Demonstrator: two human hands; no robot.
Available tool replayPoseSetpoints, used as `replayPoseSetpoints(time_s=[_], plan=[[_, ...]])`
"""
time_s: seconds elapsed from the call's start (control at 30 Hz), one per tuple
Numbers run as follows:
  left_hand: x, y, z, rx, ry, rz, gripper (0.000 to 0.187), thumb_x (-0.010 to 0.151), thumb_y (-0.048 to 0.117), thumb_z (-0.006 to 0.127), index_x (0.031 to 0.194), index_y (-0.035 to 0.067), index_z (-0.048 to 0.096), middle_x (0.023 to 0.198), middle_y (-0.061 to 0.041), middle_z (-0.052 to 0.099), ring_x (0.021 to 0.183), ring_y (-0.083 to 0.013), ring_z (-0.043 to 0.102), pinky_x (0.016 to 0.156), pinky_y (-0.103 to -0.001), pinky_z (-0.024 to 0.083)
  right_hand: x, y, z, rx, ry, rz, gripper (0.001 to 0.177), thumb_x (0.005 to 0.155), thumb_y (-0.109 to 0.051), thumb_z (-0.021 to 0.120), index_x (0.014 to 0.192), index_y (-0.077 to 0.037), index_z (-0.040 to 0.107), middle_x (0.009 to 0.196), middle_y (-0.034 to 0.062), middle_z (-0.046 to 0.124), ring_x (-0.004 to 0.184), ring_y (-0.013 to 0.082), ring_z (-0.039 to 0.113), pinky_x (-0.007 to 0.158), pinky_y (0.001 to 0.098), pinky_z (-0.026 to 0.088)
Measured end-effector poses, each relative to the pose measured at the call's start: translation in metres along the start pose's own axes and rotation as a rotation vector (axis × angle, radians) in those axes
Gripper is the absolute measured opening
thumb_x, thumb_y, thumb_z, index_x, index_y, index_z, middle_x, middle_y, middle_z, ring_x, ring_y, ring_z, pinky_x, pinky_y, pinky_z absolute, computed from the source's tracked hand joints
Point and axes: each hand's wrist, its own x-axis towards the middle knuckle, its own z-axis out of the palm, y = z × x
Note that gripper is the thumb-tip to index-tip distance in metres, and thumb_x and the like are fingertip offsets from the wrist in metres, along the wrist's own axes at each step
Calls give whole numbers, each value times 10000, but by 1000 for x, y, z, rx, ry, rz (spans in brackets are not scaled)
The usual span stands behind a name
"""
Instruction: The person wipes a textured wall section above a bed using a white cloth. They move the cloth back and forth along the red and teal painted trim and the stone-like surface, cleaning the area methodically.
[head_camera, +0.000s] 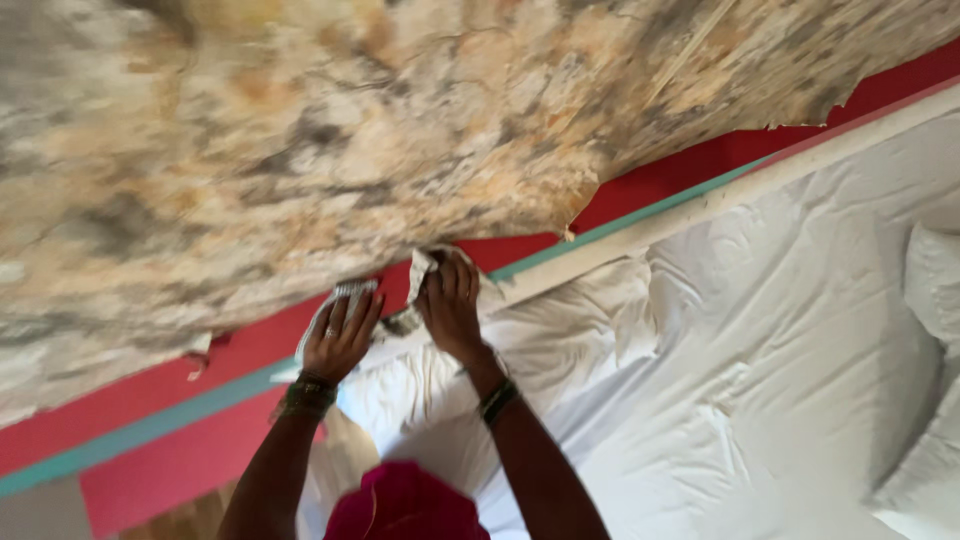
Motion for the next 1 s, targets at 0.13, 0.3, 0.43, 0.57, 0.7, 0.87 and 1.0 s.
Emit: replayPoseSetpoints(time_s=[0.13, 0.3, 0.43, 0.57, 0.7, 0.87, 1.0], plan=[[12, 15, -21, -184, -214, -186, 762, 871, 270, 680, 1579, 210, 407, 1487, -112, 552, 1248, -328, 589, 1117, -557, 416, 9, 16, -8, -9, -153, -97, 548, 830, -283, 765, 1231, 24, 550, 1503, 256, 392, 1473, 475, 269, 1186, 659, 192], [22, 14, -29, -240, -330, -196, 952, 820, 209, 746, 1654, 208, 285, 1549, -179, 484, 1277, -366, 559, 1134, -599, 380, 13, 43, -23, -64, -247, -231, 613, 793, -271, 813, 1310, -33, 585, 1562, 188, 407, 1513, 425, 276, 1240, 611, 209], [23, 13, -30, -208, -415, -141, 1070, 729, 151, 800, 1662, 233, 281, 1555, -165, 482, 1283, -333, 556, 1160, -581, 372, 21, 65, -40, -37, -338, -276, 509, 842, -288, 803, 1267, -79, 617, 1577, 150, 430, 1540, 383, 296, 1276, 578, 226], [27, 7, -33, -365, -455, -176, 1236, 604, 171, 888, 1644, 230, 223, 1570, -197, 425, 1288, -397, 535, 1143, -626, 357, 23, 62, -44, -36, -351, -262, 595, 834, -303, 791, 1347, -79, 589, 1580, 147, 424, 1528, 384, 289, 1249, 585, 218], [38, 4, -45, -398, -678, -184, 1410, 474, 149, 922, 1647, 258, 147, 1615, -163, 346, 1349, -375, 496, 1168, -596, 339, 27, 58, -48, 7, -358, -259, 745, 838, -320, 782, 1489, -85, 506, 1568, 161, 398, 1512, 393, 276, 1235, 594, 208], [50, 1, -61, -447, -703, -226, 1474, 408, 204, 966, 1626, 251, 138, 1628, -165, 318, 1373, -389, 463, 1173, -611, 318, 27, 61, -49, 2, -371, -274, 721, 884, -307, 769, 1514, -118, 473, 1598, 134, 383, 1530, 382, 269, 1252, 589, 199], [45, 15, -54, -453, -728, -310, 1309, 554, 274, 925, 1614, 236, 157, 1626, -181, 339, 1389, -399, 456, 1181, -606, 312, 37, 73, -63, 65, -429, -349, 714, 890, -296, 737, 1522, -113, 459, 1591, 142, 395, 1511, 386, 290, 1246, 570, 216]])
